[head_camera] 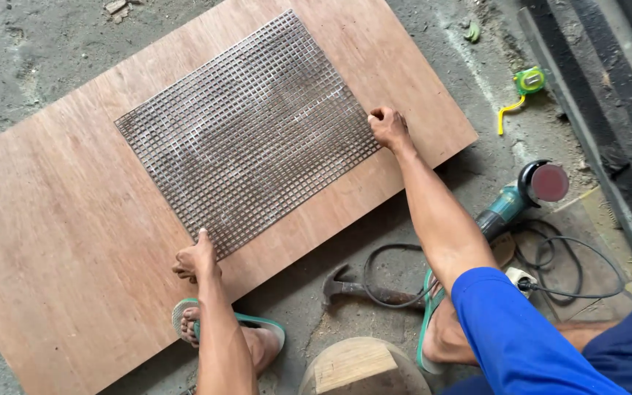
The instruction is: Cut a piece of perforated metal mesh using a handheld angle grinder on a plywood surface
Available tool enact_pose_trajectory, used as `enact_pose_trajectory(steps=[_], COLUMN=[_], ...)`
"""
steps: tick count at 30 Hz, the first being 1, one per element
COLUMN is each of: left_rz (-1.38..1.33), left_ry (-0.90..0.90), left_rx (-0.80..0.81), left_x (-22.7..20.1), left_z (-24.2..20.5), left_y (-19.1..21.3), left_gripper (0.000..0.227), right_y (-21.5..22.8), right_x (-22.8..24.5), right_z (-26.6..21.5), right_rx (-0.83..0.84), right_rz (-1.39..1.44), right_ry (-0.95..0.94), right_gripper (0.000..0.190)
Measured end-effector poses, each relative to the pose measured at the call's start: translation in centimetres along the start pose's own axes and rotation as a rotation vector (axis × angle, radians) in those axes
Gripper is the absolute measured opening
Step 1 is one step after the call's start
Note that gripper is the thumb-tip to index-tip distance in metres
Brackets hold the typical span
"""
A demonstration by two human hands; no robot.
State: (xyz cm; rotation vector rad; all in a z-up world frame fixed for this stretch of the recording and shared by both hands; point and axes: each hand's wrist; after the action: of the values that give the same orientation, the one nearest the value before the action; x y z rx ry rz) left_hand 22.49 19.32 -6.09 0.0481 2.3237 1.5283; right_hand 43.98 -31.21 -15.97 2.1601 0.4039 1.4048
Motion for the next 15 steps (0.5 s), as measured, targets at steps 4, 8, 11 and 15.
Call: enact_pose_trajectory(steps=[4, 8, 11, 15], left_rz=[0.029, -0.001, -0.125, -0.259], left_ry=[-0.021, -0.055, -0.136, -0.420], left_rx=[0.046, 0.143, 0.242, 0.259], left_x=[1.0, 1.1, 3.6, 7.6], left_z=[3.5, 6.6, 12.5, 22.9], left_y=[-1.4, 0.5, 1.4, 1.1], left_gripper=[0.092, 0.108, 0.090, 0.047], right_y=[0.4, 3.4, 7.0, 10.3], right_x=[2.3, 6.1, 9.1, 11.1], right_z=[-1.3, -5.9, -12.2, -20.4], right_rx=[0.031, 0.057, 0.247, 0.538], right_rz=[-0.056, 0.104, 0.297, 0.519], right_ry=[-0.030, -0.032, -0.011, -0.056], right_gripper=[0.033, 0.022, 0.016, 0.014])
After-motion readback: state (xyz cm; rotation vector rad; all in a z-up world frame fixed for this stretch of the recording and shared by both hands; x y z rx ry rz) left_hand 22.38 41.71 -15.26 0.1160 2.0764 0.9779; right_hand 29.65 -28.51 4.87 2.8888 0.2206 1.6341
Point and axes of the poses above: each hand's wrist, its own z-axis towards the middle knuckle, its own y-axis out of the back of the hand, x = y × z, and after that the axes turned 12 degrees about z, right-handed
